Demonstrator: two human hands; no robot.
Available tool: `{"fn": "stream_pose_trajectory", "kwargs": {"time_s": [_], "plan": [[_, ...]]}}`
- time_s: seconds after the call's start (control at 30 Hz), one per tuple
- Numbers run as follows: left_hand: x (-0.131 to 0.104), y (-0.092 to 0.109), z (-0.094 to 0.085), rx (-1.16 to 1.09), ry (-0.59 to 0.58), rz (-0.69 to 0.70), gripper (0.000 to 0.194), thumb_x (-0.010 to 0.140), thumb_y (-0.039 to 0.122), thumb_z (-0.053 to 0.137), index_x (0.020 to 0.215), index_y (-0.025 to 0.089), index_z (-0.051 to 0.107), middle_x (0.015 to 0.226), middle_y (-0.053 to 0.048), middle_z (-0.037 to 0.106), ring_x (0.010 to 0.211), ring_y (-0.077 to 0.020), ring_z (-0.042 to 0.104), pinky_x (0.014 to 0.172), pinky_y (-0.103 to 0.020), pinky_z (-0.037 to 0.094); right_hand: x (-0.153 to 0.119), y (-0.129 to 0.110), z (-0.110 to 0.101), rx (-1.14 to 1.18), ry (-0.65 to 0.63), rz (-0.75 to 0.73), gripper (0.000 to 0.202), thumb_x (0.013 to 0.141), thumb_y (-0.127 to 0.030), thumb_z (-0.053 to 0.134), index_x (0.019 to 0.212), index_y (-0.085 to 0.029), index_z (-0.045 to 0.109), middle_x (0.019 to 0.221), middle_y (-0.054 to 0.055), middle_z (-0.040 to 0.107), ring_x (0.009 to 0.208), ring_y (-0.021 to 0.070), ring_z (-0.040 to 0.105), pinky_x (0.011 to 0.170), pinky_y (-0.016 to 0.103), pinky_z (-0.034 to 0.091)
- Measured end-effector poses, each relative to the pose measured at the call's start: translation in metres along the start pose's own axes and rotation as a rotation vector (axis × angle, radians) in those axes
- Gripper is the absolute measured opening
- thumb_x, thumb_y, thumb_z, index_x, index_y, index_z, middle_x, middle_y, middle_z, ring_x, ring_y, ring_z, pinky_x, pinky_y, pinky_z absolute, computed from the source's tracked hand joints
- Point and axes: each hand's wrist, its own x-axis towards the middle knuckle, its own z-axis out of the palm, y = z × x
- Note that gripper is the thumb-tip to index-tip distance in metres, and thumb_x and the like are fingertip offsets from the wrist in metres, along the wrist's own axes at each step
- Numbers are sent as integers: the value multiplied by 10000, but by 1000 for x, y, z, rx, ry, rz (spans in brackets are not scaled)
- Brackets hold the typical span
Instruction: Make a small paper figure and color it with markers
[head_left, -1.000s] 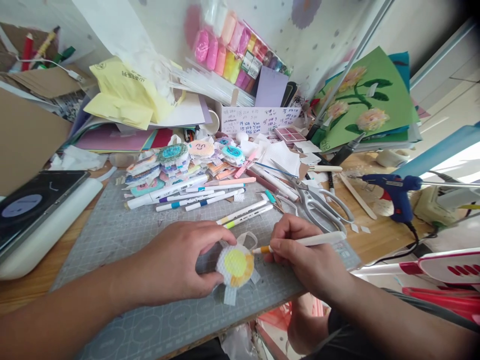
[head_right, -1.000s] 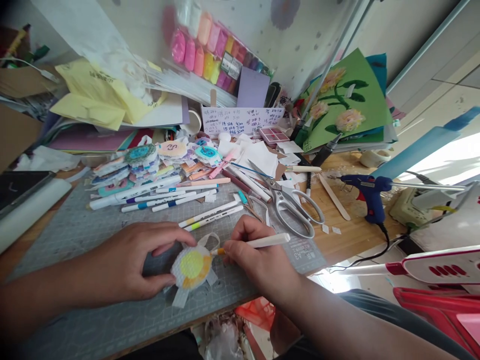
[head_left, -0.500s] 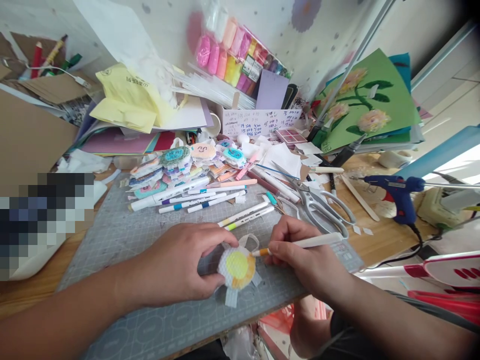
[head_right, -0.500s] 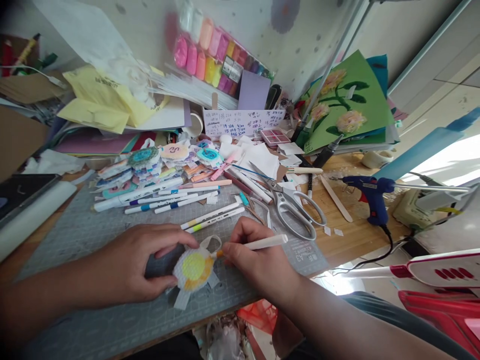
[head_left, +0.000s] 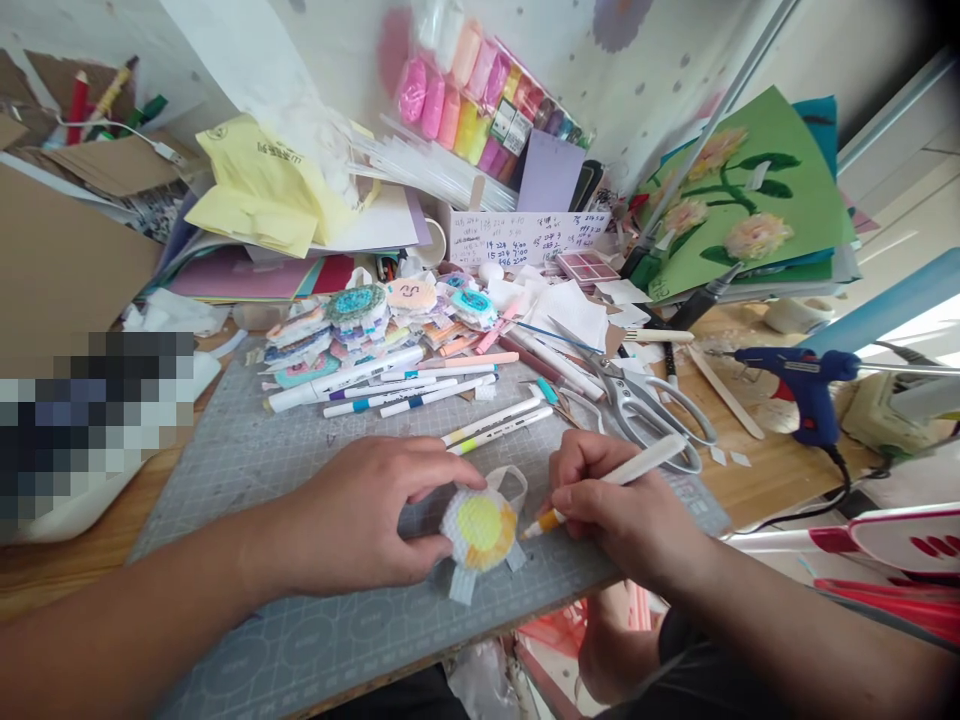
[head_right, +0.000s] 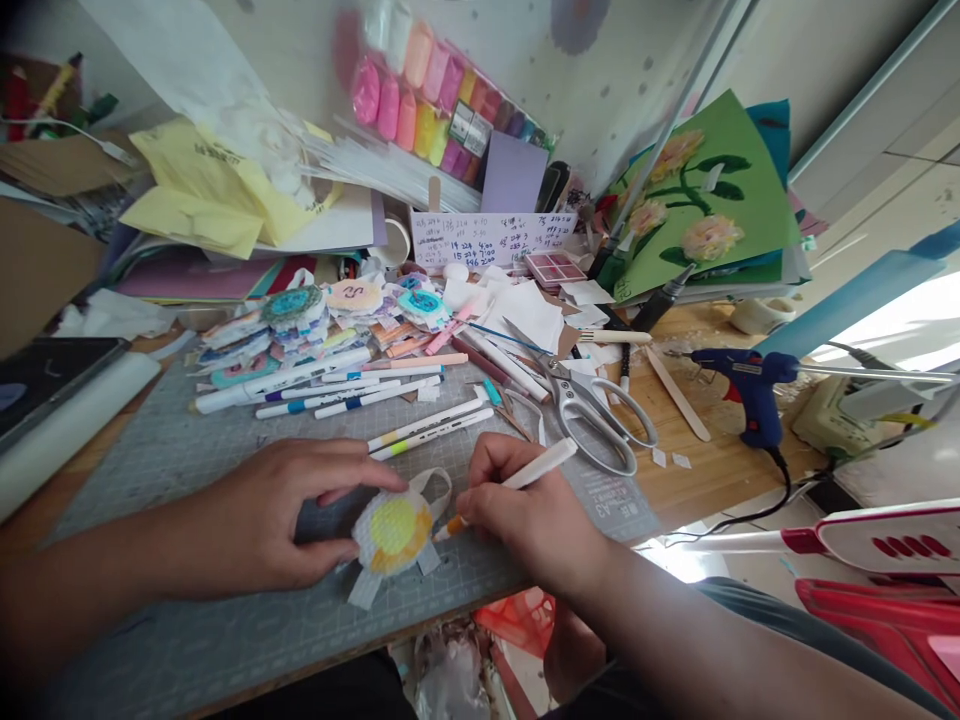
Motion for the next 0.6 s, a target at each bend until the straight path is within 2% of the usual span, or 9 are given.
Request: {"fn": "stream_pose_trajectory", "kwargs": {"time_s": [0.07,0.17,0.27,0.37,0.5,0.6], "plan": [[-1,0,-2,-7,-12,17,461,707,215,616,1161,289,643,899,-5,654,782,-180,604,712,-282,428,0,3,-3,74,-24,-6,151,654,-163,624,556,-195,514,436,-58,507,433,94,409,450,240,264],[-1,2,-5,-4,-47,-28,507,706,261,630,1212,295,611,795,12,605,718,-177,589,674,-283,426,-1,5,-5,102,8,-45,163,713,-191,648,601,-193,529,471,-53,541,448,91,418,453,233,270],[-1,6,-5,26,-55,-64,552,667,280,662,1216,268,602,804,6,608,752,-202,598,697,-303,430,-3,4,0,4,53,-106,199,752,-232,666,615,-194,527,492,-50,547,470,93,431,463,228,294],[0,8,-3,78,-55,-34,514,676,265,653,1188,247,611,860,-10,640,812,-218,608,740,-313,430,-5,2,6,-101,81,-156,206,765,-257,660,617,-195,530,515,-40,552,489,101,441,470,228,326],[0,8,-2,106,-50,-9,454,712,281,629,1166,261,612,907,-11,662,809,-206,613,717,-295,431,-4,0,9,-151,70,-136,203,761,-290,660,637,-194,532,555,-20,578,528,116,476,498,239,359],[1,7,-2,104,-53,2,441,716,274,626,1157,269,616,924,-8,666,808,-200,619,709,-287,433,-2,-2,8,-169,43,-109,212,719,-259,652,578,-197,506,511,-28,541,497,108,438,472,238,326]]}}
